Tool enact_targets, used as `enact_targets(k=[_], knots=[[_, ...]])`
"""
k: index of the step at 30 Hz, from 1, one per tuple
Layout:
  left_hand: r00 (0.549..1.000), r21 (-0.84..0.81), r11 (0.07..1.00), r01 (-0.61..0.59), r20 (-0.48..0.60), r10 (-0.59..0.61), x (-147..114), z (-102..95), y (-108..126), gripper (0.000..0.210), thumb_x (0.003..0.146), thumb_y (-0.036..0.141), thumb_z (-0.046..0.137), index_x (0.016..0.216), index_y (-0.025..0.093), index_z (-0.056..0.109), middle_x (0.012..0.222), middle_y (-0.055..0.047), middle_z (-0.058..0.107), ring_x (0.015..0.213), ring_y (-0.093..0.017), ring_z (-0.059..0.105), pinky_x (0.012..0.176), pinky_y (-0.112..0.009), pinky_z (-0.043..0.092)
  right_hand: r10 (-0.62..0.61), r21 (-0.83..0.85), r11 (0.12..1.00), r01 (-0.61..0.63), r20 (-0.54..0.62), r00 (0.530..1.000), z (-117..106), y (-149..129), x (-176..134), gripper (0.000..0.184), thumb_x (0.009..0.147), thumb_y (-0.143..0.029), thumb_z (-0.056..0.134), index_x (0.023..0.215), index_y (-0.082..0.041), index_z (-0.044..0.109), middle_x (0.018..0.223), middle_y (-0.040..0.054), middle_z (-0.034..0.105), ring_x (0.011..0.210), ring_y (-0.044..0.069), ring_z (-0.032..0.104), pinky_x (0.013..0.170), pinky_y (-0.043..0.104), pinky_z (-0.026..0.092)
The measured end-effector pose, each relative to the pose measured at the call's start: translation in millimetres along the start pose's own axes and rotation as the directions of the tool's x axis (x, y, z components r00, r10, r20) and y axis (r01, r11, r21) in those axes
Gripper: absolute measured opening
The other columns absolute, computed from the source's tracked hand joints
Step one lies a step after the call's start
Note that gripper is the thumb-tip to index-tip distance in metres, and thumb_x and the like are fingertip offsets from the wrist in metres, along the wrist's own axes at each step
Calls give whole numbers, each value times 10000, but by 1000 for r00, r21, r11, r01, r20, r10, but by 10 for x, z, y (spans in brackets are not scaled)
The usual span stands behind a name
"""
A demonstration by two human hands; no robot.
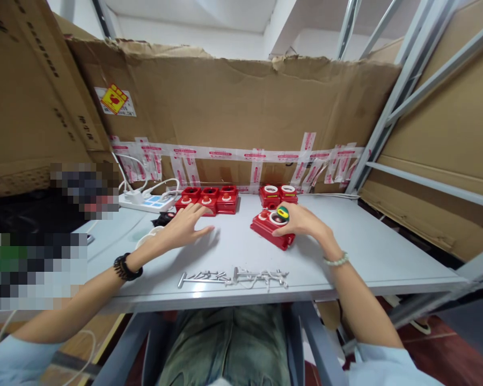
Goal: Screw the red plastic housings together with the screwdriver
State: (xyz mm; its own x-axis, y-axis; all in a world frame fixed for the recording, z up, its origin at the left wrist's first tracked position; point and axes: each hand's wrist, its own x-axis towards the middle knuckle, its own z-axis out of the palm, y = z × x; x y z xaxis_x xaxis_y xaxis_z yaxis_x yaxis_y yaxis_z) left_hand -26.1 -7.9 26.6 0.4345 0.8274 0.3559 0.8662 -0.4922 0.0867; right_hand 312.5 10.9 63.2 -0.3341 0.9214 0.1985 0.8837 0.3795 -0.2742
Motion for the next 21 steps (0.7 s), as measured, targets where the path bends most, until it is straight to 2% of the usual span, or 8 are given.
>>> enact_targets(k=[4,7,9,11,14,18,19,21], knots=[[994,-134,987,-91,54,99,39,-51,81,542,845,527,585,1282,229,468,1320,-138,526,1245,-345,465,1025,-574,357,-180,120,979,162,156,971,122,-460,170,630,579,-466,814,1105,-193,599,1039,73,679,890,241,615,772,328,450],[984,-257,956,-143,70,166,125,-16,92,834,739,577,688,1418,245,334,1451,-161,437,1324,-369,415,1083,-596,292,-339,207,930,304,160,927,269,-754,360,612,577,-440,825,1092,-197,602,1015,55,674,877,232,606,769,329,449],[976,-348,923,-161,80,201,184,37,59,962,658,568,757,1437,231,305,1452,-167,449,1305,-368,453,1076,-554,336,-437,286,878,384,148,887,357,-893,458,609,577,-441,827,1087,-199,598,1020,45,672,860,215,602,746,312,450],[970,-447,884,-136,124,211,218,92,12,993,613,539,794,1424,216,320,1381,-156,532,1220,-350,546,1022,-494,421,-473,320,848,422,99,876,413,-966,504,587,580,-452,826,1055,-188,606,994,43,675,851,204,600,740,304,448],[968,-537,838,-103,142,209,215,143,-36,932,614,485,798,1395,219,363,1311,-119,598,1143,-318,610,974,-442,472,-420,365,843,396,-16,907,424,-937,477,544,609,-504,799,1011,-183,624,931,34,677,808,184,598,713,295,452],[979,-580,805,-123,62,195,168,135,-57,782,617,453,799,1295,230,480,1256,-76,634,1104,-284,629,965,-410,488,-172,446,859,251,-210,962,383,-758,390,365,678,-465,743,835,-156,630,738,27,673,655,145,579,622,277,466],[984,-583,804,-117,41,173,156,124,-64,754,624,458,796,1274,223,496,1237,-75,641,1086,-279,636,955,-406,495,-107,482,855,191,-196,975,380,-721,376,317,690,-430,732,795,-152,622,675,23,665,593,131,564,566,262,459],[993,-577,810,-101,-10,117,139,95,-85,735,635,475,791,1256,205,504,1222,-84,644,1063,-275,641,941,-407,503,-17,562,826,51,-66,998,387,-681,363,259,710,-389,703,714,-151,601,573,17,645,460,98,497,428,223,398]])
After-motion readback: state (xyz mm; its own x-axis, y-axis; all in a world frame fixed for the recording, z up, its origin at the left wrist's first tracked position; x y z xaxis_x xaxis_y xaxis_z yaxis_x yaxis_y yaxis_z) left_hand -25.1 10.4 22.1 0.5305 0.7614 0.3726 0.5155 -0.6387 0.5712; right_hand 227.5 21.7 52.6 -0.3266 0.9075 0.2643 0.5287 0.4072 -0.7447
